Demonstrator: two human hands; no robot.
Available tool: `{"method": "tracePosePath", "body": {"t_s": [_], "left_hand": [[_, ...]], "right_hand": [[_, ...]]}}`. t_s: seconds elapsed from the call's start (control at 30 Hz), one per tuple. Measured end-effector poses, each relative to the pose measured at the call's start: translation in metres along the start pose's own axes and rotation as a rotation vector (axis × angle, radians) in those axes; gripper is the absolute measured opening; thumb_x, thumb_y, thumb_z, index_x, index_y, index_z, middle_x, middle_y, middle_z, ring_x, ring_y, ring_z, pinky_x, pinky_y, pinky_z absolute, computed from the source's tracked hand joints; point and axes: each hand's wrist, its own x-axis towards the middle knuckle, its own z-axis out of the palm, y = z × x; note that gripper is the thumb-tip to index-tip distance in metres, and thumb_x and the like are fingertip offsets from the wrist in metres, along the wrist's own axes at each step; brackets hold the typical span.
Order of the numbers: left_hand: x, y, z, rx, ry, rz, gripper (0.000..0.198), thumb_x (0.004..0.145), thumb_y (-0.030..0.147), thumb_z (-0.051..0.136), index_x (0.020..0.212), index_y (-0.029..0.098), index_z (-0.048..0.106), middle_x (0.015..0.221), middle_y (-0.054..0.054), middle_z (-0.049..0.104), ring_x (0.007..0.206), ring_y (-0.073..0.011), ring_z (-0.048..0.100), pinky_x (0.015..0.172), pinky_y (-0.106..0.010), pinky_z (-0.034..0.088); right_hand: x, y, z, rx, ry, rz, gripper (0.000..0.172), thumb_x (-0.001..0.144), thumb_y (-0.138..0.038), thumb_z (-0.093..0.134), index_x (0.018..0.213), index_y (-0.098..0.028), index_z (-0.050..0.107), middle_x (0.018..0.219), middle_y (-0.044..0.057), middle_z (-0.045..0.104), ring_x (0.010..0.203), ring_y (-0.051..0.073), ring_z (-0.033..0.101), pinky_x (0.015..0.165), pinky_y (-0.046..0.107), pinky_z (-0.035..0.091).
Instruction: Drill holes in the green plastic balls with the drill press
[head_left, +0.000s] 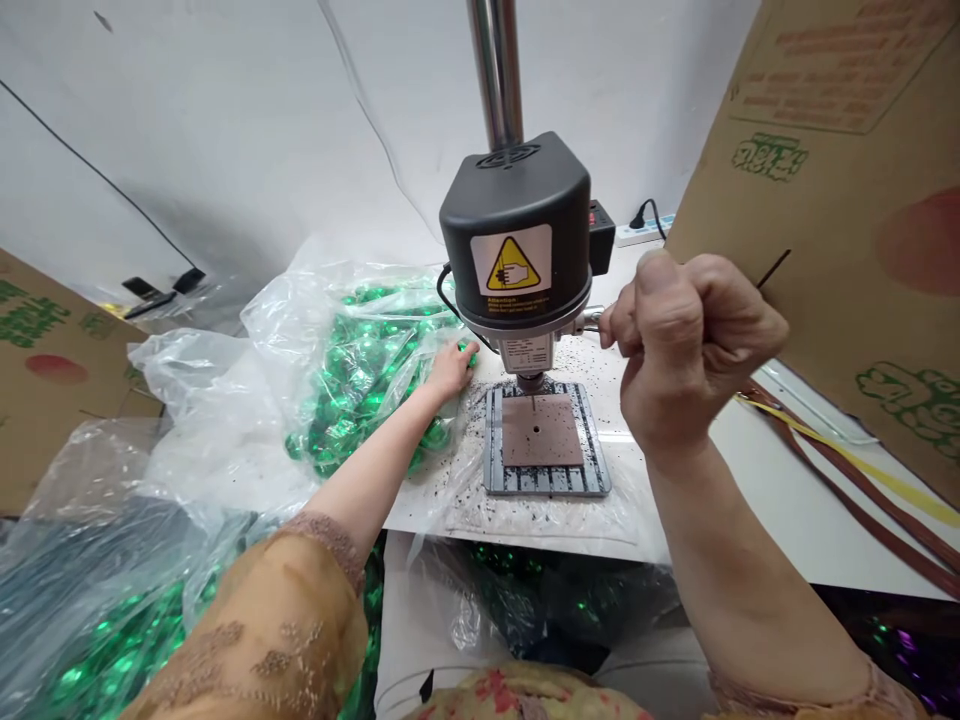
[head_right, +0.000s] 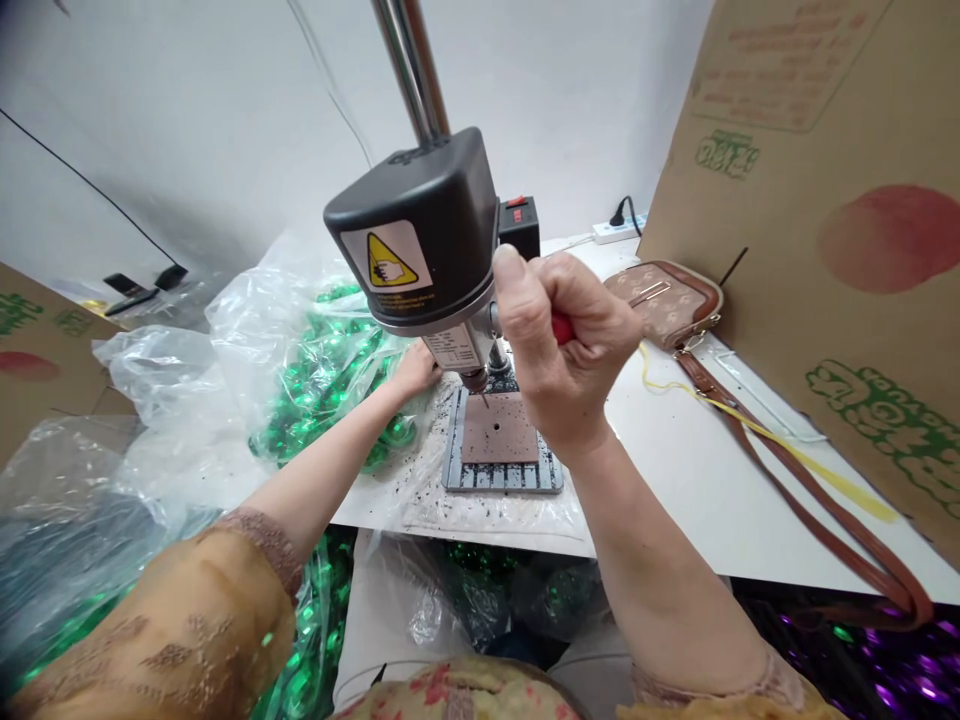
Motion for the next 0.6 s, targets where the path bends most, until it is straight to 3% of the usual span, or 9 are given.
{"method": "tracePosePath", "body": {"t_s": [0.1, 0.23, 0.33, 0.47, 0.6], "left_hand": [[-0.005, -0.001, -0.005, -0.166, 0.037, 0.026, 0.039, 0.086, 0.019, 0.058, 0.125, 0.018, 0.063, 0.121, -0.011, 0.064, 0.110, -0.0236, 0.059, 0.097, -0.034, 0.048], [-0.020, 0.011, -0.015, -0.855, 0.093, -0.089, 0.037, 0.091, 0.030, 0.049, 0.123, 0.017, 0.059, 0.105, -0.006, 0.067, 0.082, -0.0146, 0.064, 0.078, -0.029, 0.054], [-0.042, 0.027, -0.024, -1.234, 0.016, -0.162, 0.048, 0.084, 0.036, 0.062, 0.129, 0.020, 0.053, 0.100, -0.004, 0.066, 0.067, -0.0105, 0.064, 0.065, -0.025, 0.052], [-0.074, 0.047, -0.029, -1.370, -0.096, -0.203, 0.058, 0.081, 0.046, 0.072, 0.130, 0.021, 0.053, 0.096, -0.004, 0.067, 0.065, -0.0114, 0.064, 0.058, -0.023, 0.048], [-0.093, 0.061, -0.021, -1.291, -0.068, -0.158, 0.054, 0.084, 0.053, 0.068, 0.127, 0.020, 0.057, 0.112, -0.007, 0.066, 0.087, -0.0154, 0.064, 0.070, -0.025, 0.053]], "right_hand": [[0.000, 0.001, 0.001, 0.000, 0.007, -0.046, 0.049, 0.089, -0.030, 0.064, 0.053, -0.020, 0.031, 0.048, -0.006, 0.030, 0.044, 0.006, 0.032, 0.048, 0.030, 0.023], [0.000, 0.002, 0.002, -0.024, 0.008, -0.045, 0.049, 0.090, -0.030, 0.063, 0.054, -0.021, 0.031, 0.049, -0.006, 0.028, 0.044, 0.006, 0.033, 0.048, 0.029, 0.024], [0.000, 0.001, 0.001, -0.035, 0.005, -0.043, 0.050, 0.090, -0.031, 0.062, 0.053, -0.021, 0.030, 0.050, -0.006, 0.028, 0.044, 0.006, 0.034, 0.047, 0.029, 0.026], [0.000, 0.000, 0.001, -0.030, -0.002, -0.047, 0.048, 0.091, -0.029, 0.061, 0.054, -0.020, 0.033, 0.050, -0.006, 0.029, 0.045, 0.005, 0.035, 0.047, 0.028, 0.026], [0.000, 0.000, 0.000, -0.028, -0.021, -0.041, 0.047, 0.092, -0.029, 0.060, 0.054, -0.020, 0.034, 0.051, -0.007, 0.029, 0.045, 0.004, 0.036, 0.047, 0.027, 0.027]]}}
